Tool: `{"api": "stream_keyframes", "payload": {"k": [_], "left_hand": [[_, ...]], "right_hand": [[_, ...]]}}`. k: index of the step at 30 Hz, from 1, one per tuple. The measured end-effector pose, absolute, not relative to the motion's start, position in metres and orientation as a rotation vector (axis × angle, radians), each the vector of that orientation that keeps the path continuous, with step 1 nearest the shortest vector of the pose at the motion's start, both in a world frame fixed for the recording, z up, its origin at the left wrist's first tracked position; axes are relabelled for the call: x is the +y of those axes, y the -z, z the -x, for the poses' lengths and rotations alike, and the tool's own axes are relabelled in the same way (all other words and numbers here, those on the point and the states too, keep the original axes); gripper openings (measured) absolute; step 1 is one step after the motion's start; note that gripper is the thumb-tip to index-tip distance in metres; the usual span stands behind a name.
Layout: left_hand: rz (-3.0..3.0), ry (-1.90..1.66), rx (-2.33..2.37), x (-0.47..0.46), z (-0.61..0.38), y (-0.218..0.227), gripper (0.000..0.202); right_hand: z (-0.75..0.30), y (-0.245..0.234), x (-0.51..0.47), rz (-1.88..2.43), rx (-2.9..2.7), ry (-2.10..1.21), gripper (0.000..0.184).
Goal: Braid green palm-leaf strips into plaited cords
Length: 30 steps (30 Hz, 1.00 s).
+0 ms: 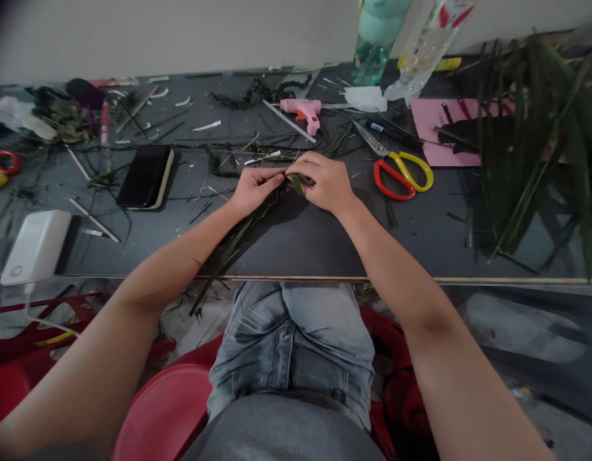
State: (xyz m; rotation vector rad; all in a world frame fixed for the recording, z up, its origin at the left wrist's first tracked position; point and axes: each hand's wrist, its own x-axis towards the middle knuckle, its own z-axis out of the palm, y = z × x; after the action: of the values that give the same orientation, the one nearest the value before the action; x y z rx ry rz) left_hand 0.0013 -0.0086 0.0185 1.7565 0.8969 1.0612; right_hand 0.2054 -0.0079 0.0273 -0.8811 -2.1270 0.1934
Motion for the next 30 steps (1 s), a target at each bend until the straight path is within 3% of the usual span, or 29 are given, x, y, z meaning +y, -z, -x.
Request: {"api": "stream_keyframes", "payload": {"k": [7,14,22,30], "left_hand": [[-1.837,-1.141,1.032,-0.013,-0.004,-0.016,0.029],[-1.935,-1.193,1.220,-0.021,-0.005,-0.021,0.026],[-2.143,-1.193,1.301,-0.018,-0.003,-0.015,0.030],[-2.215,-1.200,1.343,-0.019,-0.004,-0.018,0.030]], "right_hand": [[-0.200,-0.027,-0.010,0.884,-2.010,-0.309,0.033],[-0.194,-0.034,-0.008,1.084,-1.702,-0.766,0.055],[-0.191,-0.031,-0.007,1.112,-1.746,-1.046,0.033],[-0.186,-0.034,-0.018,1.077,-1.849,-0.605,0.007]]}}
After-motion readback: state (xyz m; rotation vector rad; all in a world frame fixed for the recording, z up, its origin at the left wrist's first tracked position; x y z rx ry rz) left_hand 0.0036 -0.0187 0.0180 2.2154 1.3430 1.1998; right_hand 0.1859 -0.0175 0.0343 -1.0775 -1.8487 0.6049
